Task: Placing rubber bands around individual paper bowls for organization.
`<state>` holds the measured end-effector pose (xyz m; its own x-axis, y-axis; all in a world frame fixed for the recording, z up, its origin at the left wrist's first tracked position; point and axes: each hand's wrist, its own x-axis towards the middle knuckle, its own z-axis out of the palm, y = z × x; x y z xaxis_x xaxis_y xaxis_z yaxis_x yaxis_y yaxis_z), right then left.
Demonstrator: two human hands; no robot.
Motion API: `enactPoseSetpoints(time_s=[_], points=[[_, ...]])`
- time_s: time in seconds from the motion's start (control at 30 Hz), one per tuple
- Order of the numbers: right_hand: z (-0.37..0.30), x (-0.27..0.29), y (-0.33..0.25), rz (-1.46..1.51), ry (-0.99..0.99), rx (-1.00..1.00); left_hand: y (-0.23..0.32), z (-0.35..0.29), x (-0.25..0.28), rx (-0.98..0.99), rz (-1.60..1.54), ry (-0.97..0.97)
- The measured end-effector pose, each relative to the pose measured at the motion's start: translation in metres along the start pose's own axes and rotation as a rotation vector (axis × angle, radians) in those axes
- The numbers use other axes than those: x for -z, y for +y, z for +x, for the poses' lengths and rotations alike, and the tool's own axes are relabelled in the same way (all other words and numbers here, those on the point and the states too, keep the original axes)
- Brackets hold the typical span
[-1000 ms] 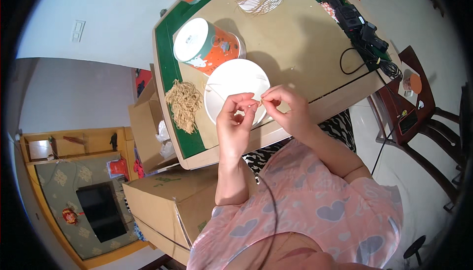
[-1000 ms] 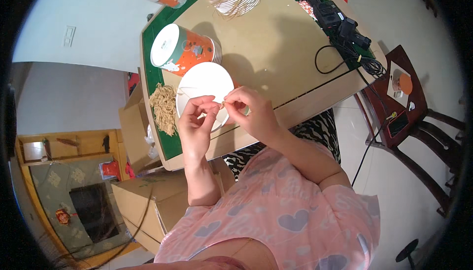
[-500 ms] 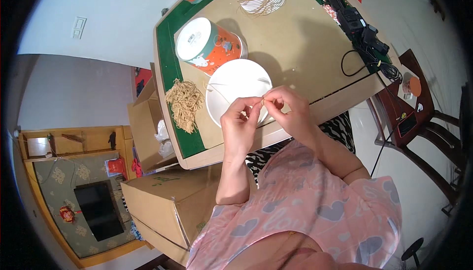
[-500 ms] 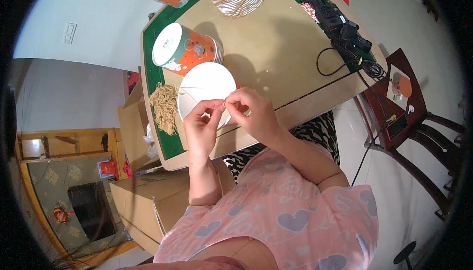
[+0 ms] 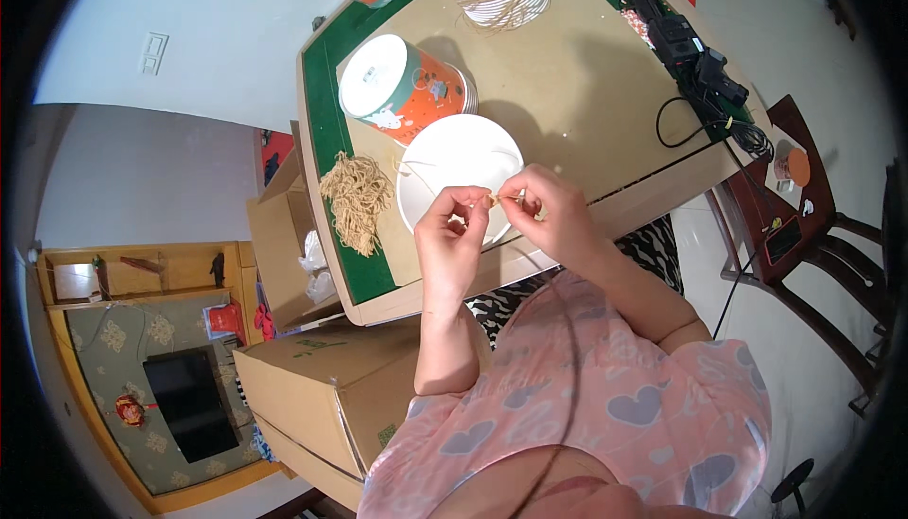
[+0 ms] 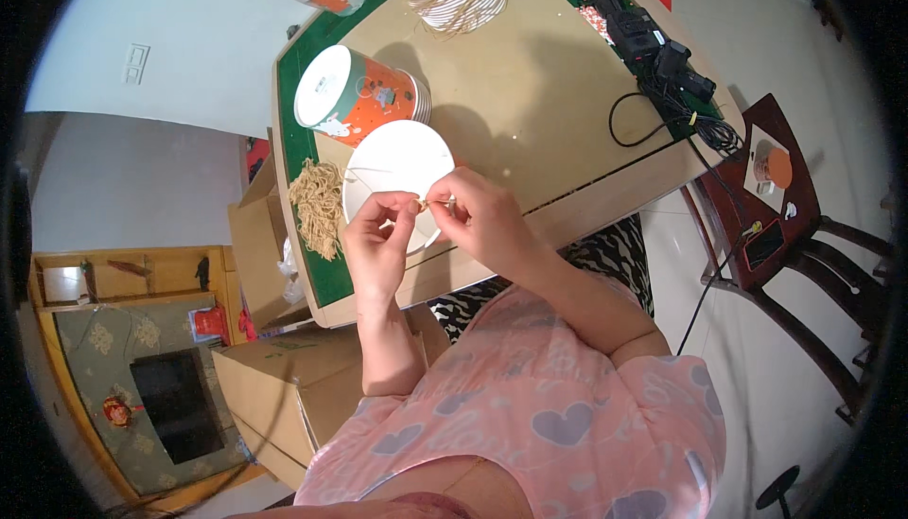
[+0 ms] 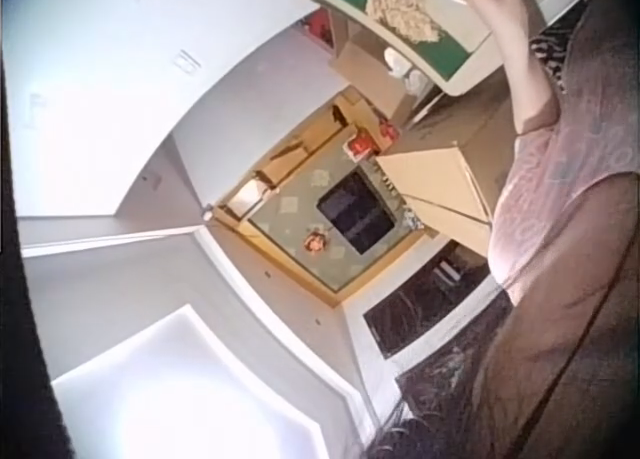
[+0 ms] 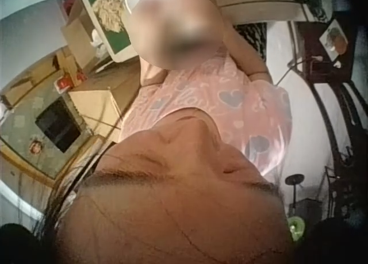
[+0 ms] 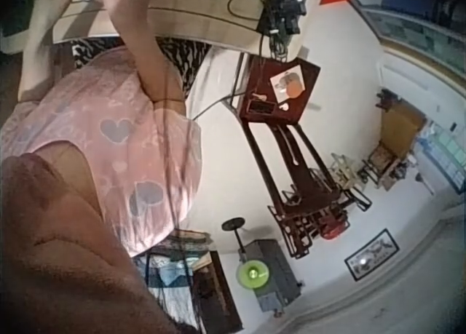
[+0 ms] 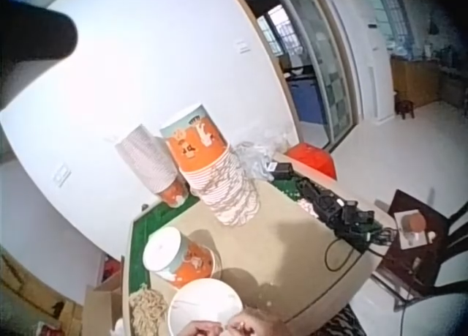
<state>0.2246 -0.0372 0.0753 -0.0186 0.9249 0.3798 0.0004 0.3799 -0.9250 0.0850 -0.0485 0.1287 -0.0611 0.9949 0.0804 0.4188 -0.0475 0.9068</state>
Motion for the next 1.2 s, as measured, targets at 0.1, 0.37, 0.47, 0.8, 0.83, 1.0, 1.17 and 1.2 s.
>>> enactPoseSetpoints(time_s=[0.1, 0.37, 0.47, 0.8, 0.83, 1.0, 1.17, 1.2], points=[[0.001, -0.003, -0.001, 0.025, 0.023, 0.01, 0.002, 0.0, -0.001, 0.003, -0.021, -0.003], [0.004, 0.001, -0.001, -0.074, 0.009, 0.064, -0.004, 0.001, 0.0, -0.001, -0.018, -0.025], [0.004, 0.001, -0.001, -0.101, 0.012, 0.064, -0.004, 0.001, -0.001, 0.001, -0.011, -0.02], [0.003, -0.002, 0.007, -0.103, 0.056, 0.111, -0.004, -0.001, 0.001, -0.022, -0.023, 0.009], [0.003, -0.002, 0.007, -0.104, 0.056, 0.111, -0.005, -0.002, 0.0, -0.046, -0.032, 0.03], [0.004, -0.002, 0.01, -0.085, 0.034, 0.129, -0.005, -0.001, 0.0, -0.063, -0.097, 0.028], [0.011, 0.008, -0.006, 0.033, -0.022, -0.011, 0.005, 0.002, 0.006, 0.017, -0.027, -0.029], [0.013, 0.01, -0.008, 0.068, -0.067, -0.047, 0.009, 0.002, 0.004, -0.009, -0.032, -0.03]])
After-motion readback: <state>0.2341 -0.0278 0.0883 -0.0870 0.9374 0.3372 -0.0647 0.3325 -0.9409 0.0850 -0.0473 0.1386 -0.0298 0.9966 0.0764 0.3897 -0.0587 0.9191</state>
